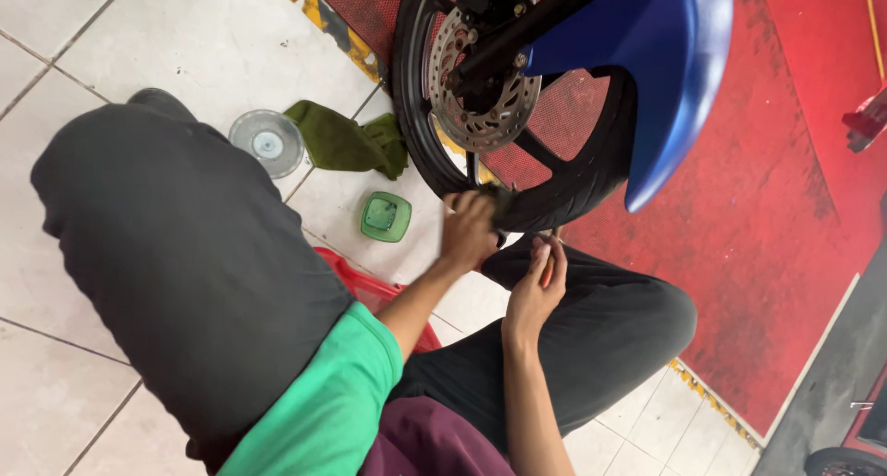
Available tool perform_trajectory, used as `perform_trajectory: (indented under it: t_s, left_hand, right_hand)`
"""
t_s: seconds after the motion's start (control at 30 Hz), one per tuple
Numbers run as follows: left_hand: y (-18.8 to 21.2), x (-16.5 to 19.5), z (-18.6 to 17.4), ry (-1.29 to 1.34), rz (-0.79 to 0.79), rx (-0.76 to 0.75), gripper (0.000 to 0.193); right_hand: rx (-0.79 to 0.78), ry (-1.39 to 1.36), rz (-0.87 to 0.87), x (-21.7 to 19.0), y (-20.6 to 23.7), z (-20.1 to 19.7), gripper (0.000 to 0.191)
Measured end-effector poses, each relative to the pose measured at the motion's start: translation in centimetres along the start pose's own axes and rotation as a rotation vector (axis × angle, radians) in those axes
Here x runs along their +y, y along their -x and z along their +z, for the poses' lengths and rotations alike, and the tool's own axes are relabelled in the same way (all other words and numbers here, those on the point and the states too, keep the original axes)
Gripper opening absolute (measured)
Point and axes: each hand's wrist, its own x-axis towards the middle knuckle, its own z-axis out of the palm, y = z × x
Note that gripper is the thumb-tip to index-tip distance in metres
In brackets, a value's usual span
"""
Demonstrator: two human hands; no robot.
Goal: The person sits on the floor and scrubs the front wheel and brake disc of a blue motorcycle using a green cloth and a small brush. They repeatedly wipe and scrub the tire, rim, and brake components, occasionally rotating the wheel to access different areas.
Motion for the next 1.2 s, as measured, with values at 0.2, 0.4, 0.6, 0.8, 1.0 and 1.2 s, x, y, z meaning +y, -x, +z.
perform_trajectory:
  t_s: [0.2, 0.4, 0.6, 0.8, 1.0, 1.2]
  left_hand:
    - [-0.2, -3.3, -0.5, -0.178, -0.223, -0.055, 0.040]
    - [-2.8, -1.3, -1.0, -0.127, -0.109, -0.083, 0.037]
    - [-1.7, 0.1, 0.1, 0.155, -0.016, -0.002, 0.036]
    - [-0.2, -1.6, 0.0, 0.045, -0.148, 0.062, 0.036]
    - [-0.8, 1.0, -0.3, 0.337, 0.065, 0.161, 0.037]
    - [-0.7, -3.2, -1.4, 0.095, -0.121, 0.048, 0.037]
  right_hand:
    - [-0.187, 0.454, 0.006, -3.7, 1.3, -0.6, 0.037]
    - [-0.470, 0.764, -0.048, -7.2, -2.4, 0.5, 0.051]
    - [-0.475, 0.764, -0.169, -9.3, -8.5, 0.7, 0.048]
    - [-0.286, 0.703, -0.199, -6.9, -8.4, 1.8, 0.041]
    - [-0.252, 0.456, -0.159, -6.9, -8.3, 1.8, 0.038]
    - [-0.243, 0.552, -0.134, -6.5, -8.1, 1.6, 0.035]
